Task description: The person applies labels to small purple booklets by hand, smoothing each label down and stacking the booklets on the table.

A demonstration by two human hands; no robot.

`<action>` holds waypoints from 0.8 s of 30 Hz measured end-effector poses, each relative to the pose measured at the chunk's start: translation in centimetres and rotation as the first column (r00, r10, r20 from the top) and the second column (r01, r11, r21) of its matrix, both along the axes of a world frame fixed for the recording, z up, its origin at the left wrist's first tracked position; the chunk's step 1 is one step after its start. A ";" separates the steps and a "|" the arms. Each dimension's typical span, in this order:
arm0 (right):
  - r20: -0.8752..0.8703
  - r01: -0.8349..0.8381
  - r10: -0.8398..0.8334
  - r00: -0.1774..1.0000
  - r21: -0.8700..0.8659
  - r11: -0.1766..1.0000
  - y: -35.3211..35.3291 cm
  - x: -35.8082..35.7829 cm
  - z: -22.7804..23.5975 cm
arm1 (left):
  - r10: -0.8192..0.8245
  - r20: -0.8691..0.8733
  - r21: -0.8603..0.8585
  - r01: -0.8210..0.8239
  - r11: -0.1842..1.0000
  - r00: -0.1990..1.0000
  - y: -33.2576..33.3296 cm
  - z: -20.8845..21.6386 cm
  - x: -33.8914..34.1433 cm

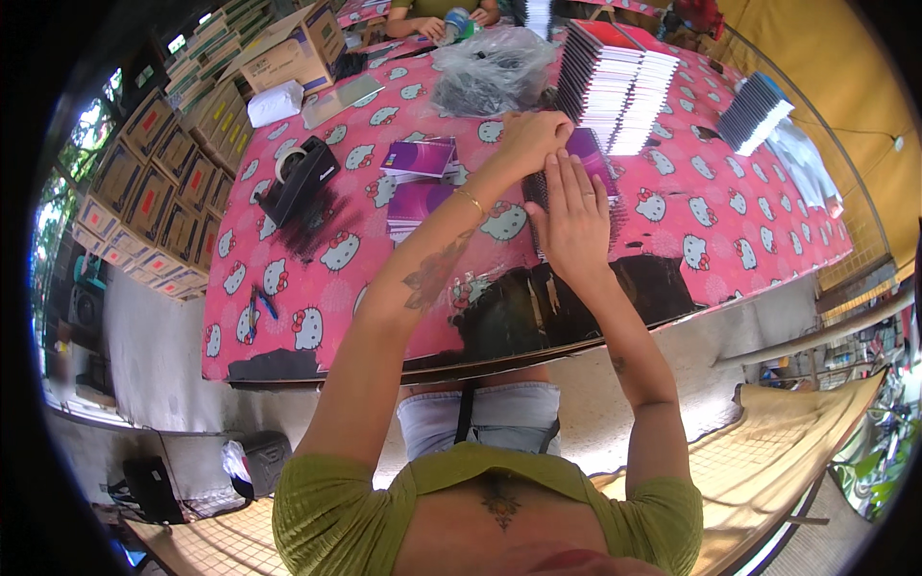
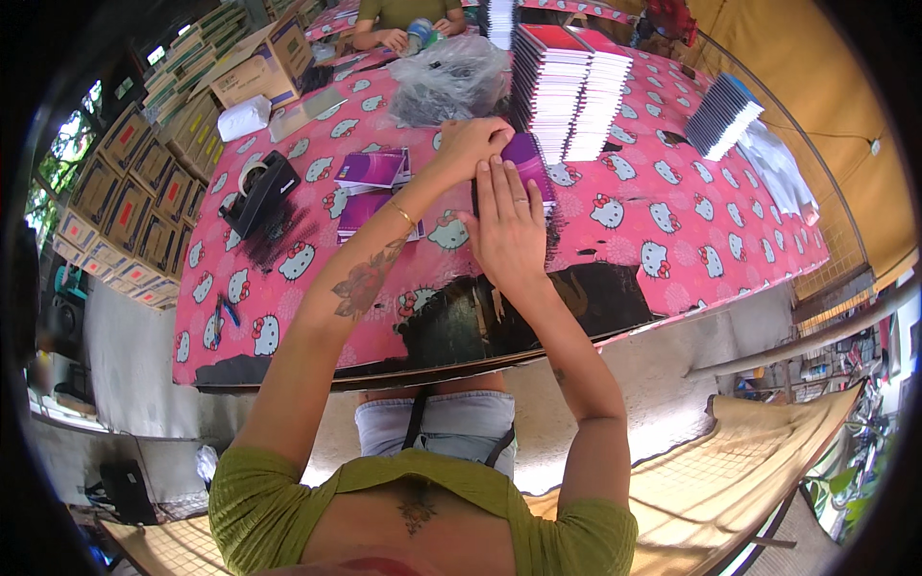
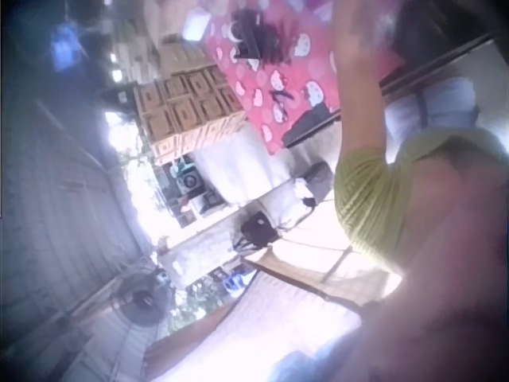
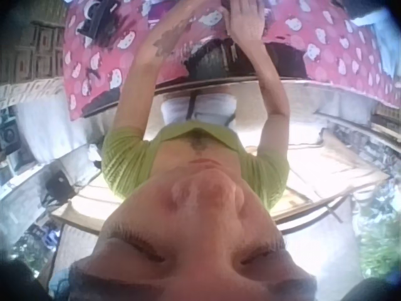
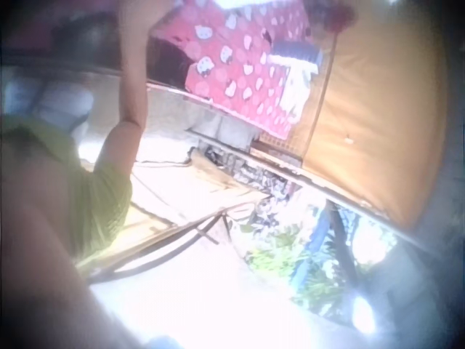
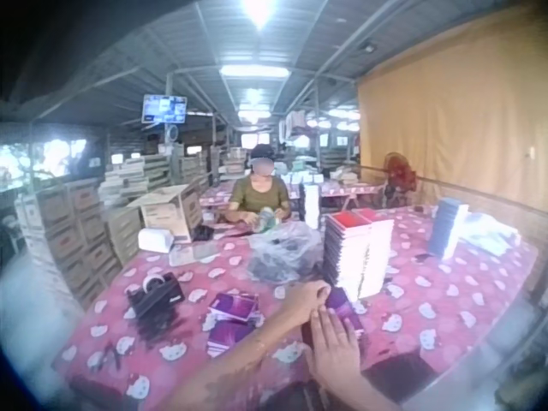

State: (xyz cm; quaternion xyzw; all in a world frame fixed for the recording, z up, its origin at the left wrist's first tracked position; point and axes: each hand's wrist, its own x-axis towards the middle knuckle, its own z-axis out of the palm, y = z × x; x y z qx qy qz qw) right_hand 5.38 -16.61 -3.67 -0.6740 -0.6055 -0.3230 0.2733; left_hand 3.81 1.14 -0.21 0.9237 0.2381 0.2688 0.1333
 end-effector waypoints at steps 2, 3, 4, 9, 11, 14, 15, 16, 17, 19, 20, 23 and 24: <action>0.003 -0.002 0.003 1.000 -0.008 1.000 0.6 -0.5 -0.7 | -0.015 0.142 -0.041 0.021 0.999 0.990 0.8 -0.4 -0.8; 0.005 -0.007 0.007 1.000 -0.012 1.000 0.8 -0.7 -1.0 | -0.017 0.213 -0.057 0.030 0.998 0.977 1.3 -0.6 -1.6; 0.005 -0.017 0.017 1.000 0.011 1.000 1.0 -0.9 -1.1 | -0.015 0.343 -0.010 0.020 1.000 0.939 1.7 -0.8 -2.4; -0.130 -0.053 0.053 0.990 -0.001 0.999 -0.2 1.0 -0.4 | -0.207 0.087 -0.014 0.209 0.978 0.974 2.8 -2.0 -14.7; -0.288 -0.138 0.140 0.947 0.026 0.990 0.0 -0.2 0.8 | -0.181 0.009 0.041 0.180 0.983 0.983 2.7 -6.0 -21.3; -0.226 -0.194 0.244 0.943 0.223 0.955 -0.6 -3.0 2.0 | -0.038 -0.001 0.237 0.038 0.971 0.999 1.0 -10.0 -25.1; -0.216 -0.219 0.277 0.936 0.257 0.941 -1.0 -4.5 1.9 | -0.032 0.023 0.316 0.023 0.948 0.999 0.5 -10.7 -25.5; -0.263 -0.352 0.412 0.872 0.248 0.903 -1.5 -5.5 1.7 | -0.041 0.056 0.392 0.016 0.920 0.998 -0.2 -11.1 -25.1; -0.356 -0.401 0.465 0.811 0.242 0.884 -1.9 -6.1 1.0 | -0.026 0.077 0.393 -0.007 0.919 0.997 -1.3 -10.4 -24.6; -0.525 -0.500 0.554 0.646 0.256 0.827 -2.1 -7.2 -0.6 | 0.013 0.116 0.404 -0.059 0.913 0.993 -3.5 -8.2 -24.2; -0.554 -0.482 0.554 0.621 0.287 0.828 -2.0 -7.7 -1.2 | -0.011 0.136 0.385 -0.043 0.922 0.991 -4.8 -7.6 -24.3; -0.852 -0.538 0.352 0.388 0.101 0.837 -2.5 -7.8 -7.1 | -0.191 0.043 0.404 0.158 0.901 0.981 -9.9 -8.7 -23.8; -0.896 -0.528 0.332 0.293 0.138 0.838 -2.9 -7.9 -9.1 | -0.147 0.103 0.392 0.096 0.915 0.984 -10.6 -8.6 -23.8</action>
